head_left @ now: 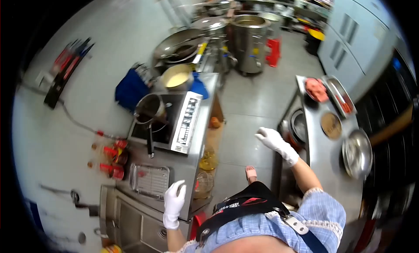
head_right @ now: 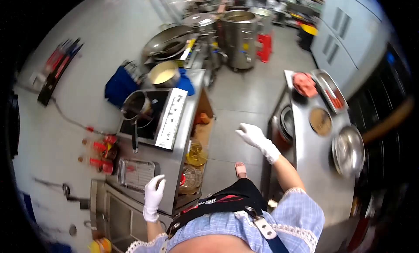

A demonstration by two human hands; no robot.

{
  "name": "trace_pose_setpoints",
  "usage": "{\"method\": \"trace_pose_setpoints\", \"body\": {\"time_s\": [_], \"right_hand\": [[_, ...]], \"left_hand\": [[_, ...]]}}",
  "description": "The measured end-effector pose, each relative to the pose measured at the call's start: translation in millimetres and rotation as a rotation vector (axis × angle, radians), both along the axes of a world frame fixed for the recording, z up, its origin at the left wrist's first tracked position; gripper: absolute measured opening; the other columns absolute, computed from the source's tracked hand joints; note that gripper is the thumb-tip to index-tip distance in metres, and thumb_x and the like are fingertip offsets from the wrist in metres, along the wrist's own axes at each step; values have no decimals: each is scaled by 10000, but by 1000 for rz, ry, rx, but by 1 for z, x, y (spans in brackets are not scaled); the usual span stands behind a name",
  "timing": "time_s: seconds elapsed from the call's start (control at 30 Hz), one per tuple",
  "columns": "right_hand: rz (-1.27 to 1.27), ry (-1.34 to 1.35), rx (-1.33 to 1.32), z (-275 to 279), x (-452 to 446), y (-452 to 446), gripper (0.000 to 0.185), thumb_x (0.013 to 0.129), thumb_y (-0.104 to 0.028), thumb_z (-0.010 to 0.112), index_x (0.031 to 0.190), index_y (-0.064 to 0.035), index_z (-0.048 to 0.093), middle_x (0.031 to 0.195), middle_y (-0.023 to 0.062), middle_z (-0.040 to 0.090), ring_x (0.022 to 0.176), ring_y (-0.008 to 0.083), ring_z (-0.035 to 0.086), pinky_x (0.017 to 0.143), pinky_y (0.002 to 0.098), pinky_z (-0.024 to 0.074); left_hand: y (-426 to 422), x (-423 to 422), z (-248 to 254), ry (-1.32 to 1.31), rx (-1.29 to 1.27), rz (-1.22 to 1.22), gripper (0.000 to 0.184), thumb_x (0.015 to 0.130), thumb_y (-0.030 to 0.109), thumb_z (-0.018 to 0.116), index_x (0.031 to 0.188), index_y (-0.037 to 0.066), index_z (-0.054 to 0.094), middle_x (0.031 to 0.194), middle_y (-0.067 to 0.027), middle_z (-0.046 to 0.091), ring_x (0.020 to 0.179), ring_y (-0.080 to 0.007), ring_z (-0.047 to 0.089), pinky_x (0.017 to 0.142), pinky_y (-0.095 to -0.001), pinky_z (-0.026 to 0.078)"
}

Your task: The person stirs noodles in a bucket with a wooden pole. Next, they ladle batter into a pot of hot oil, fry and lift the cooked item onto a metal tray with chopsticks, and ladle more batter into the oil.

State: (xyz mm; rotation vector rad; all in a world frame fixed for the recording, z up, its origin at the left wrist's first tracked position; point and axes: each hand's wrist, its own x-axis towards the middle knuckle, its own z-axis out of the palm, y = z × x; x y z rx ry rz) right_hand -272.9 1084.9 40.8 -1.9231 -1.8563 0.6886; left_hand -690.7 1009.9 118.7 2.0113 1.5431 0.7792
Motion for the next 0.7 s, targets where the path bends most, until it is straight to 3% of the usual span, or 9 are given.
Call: {"method": "trace_pose_setpoints", "body": {"time_s": [0.33,0.43,0.6,0.7], "right_hand": [[56,-66,546,102,112,213,207,836,-243,566,895,-44,564,828,165,601,789,344,581,694,394,462],[48,85,659,170,116,273,219,833,-199,589,971,-30,563,888,164,609,823,331,589,707,344,472],[85,197,1254,312,104,342,245,819,-148,612,1017,-14,555,941,137,604,814,265,606,723,306,476],[72,314,1599,391,88,360,285,806,-147,629,1048,-15,556,941,145,604,811,249,608,729,305,476]], "left_hand": [[113,98,4,-75,-58,177,192,811,119,583,970,15,608,910,-158,631,808,-298,617,714,-329,484],[141,102,-2,-13,85,179,166,812,109,578,944,17,620,892,-158,637,805,-284,621,713,-334,484],[199,108,4,-145,22,274,141,806,96,597,926,32,634,834,-138,645,704,-227,626,638,-294,483],[233,119,26,-168,130,257,148,816,71,588,938,-6,619,824,-134,644,670,-178,628,618,-267,487]]}}
